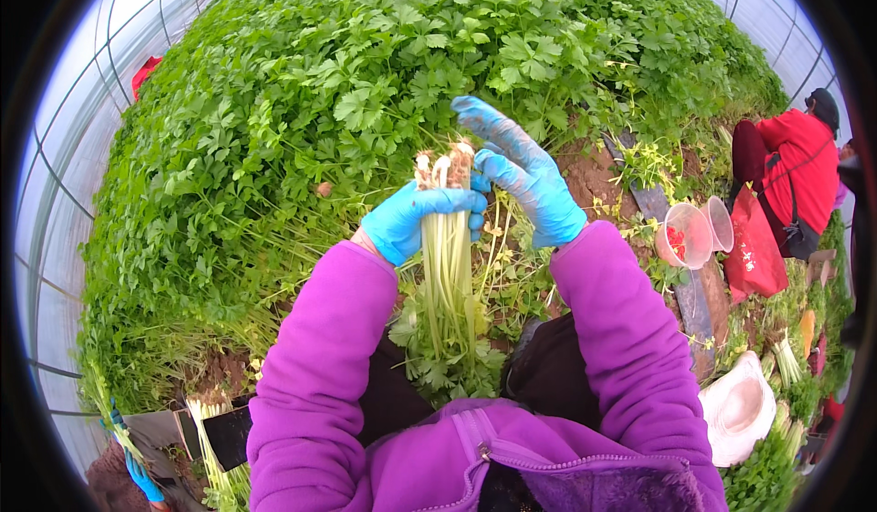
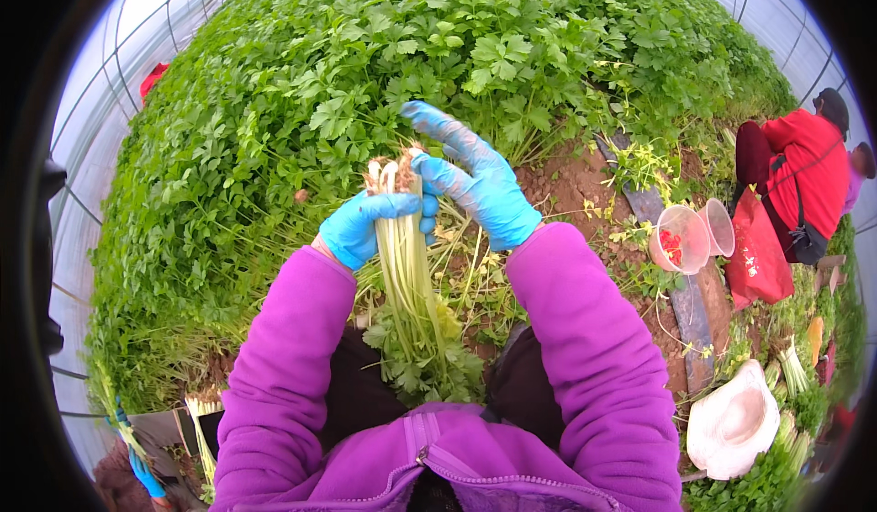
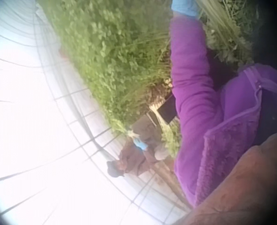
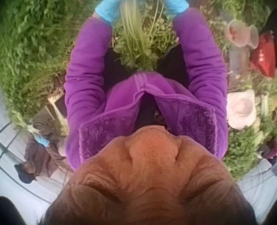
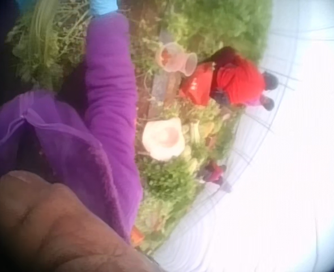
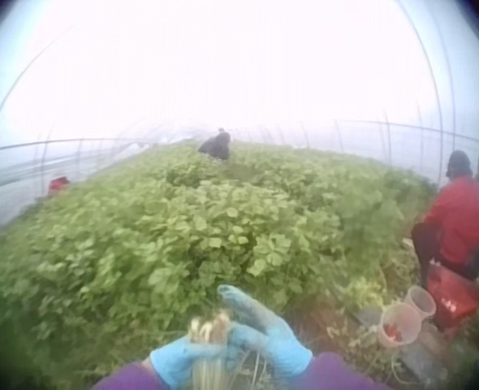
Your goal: The person harvests celery stalks in a greenhouse, gathers them into a bundle, trims the ends with a knife, and ties the bundle with a rubber band. The finished bundle is placed on a wooden board.
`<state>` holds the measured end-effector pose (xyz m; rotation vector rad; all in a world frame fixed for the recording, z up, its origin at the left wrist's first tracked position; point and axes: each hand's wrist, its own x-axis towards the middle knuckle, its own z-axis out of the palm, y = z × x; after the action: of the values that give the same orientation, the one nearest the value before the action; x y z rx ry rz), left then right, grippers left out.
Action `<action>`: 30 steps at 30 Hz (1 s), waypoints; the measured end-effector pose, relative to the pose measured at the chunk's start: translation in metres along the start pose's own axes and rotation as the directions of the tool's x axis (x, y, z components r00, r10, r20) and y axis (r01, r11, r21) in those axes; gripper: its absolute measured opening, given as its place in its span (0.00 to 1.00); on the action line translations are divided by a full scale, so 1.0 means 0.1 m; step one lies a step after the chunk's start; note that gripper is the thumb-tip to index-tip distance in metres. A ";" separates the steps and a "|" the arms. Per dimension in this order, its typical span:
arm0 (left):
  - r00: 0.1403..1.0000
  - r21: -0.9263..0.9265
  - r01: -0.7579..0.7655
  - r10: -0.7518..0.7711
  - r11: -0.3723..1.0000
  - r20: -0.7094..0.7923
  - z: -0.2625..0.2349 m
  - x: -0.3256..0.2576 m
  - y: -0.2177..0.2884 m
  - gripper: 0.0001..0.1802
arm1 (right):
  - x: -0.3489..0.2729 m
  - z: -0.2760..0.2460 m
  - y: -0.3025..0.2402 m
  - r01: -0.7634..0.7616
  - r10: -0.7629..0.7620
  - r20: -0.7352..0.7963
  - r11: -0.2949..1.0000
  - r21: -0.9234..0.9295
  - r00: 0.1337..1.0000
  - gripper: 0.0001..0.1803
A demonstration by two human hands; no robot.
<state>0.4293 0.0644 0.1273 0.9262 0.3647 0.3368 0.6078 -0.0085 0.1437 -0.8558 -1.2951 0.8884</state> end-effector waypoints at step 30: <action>0.886 -0.049 -0.442 0.427 0.896 -0.179 -0.08 0.16 -0.06 0.24 | -0.12 0.21 0.16 -0.406 0.316 -0.269 0.813 -0.418 0.910 0.29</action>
<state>0.4407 0.0739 0.1149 0.8906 0.2863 0.8423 0.5850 -0.0118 0.1256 -1.5767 -1.2133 0.7702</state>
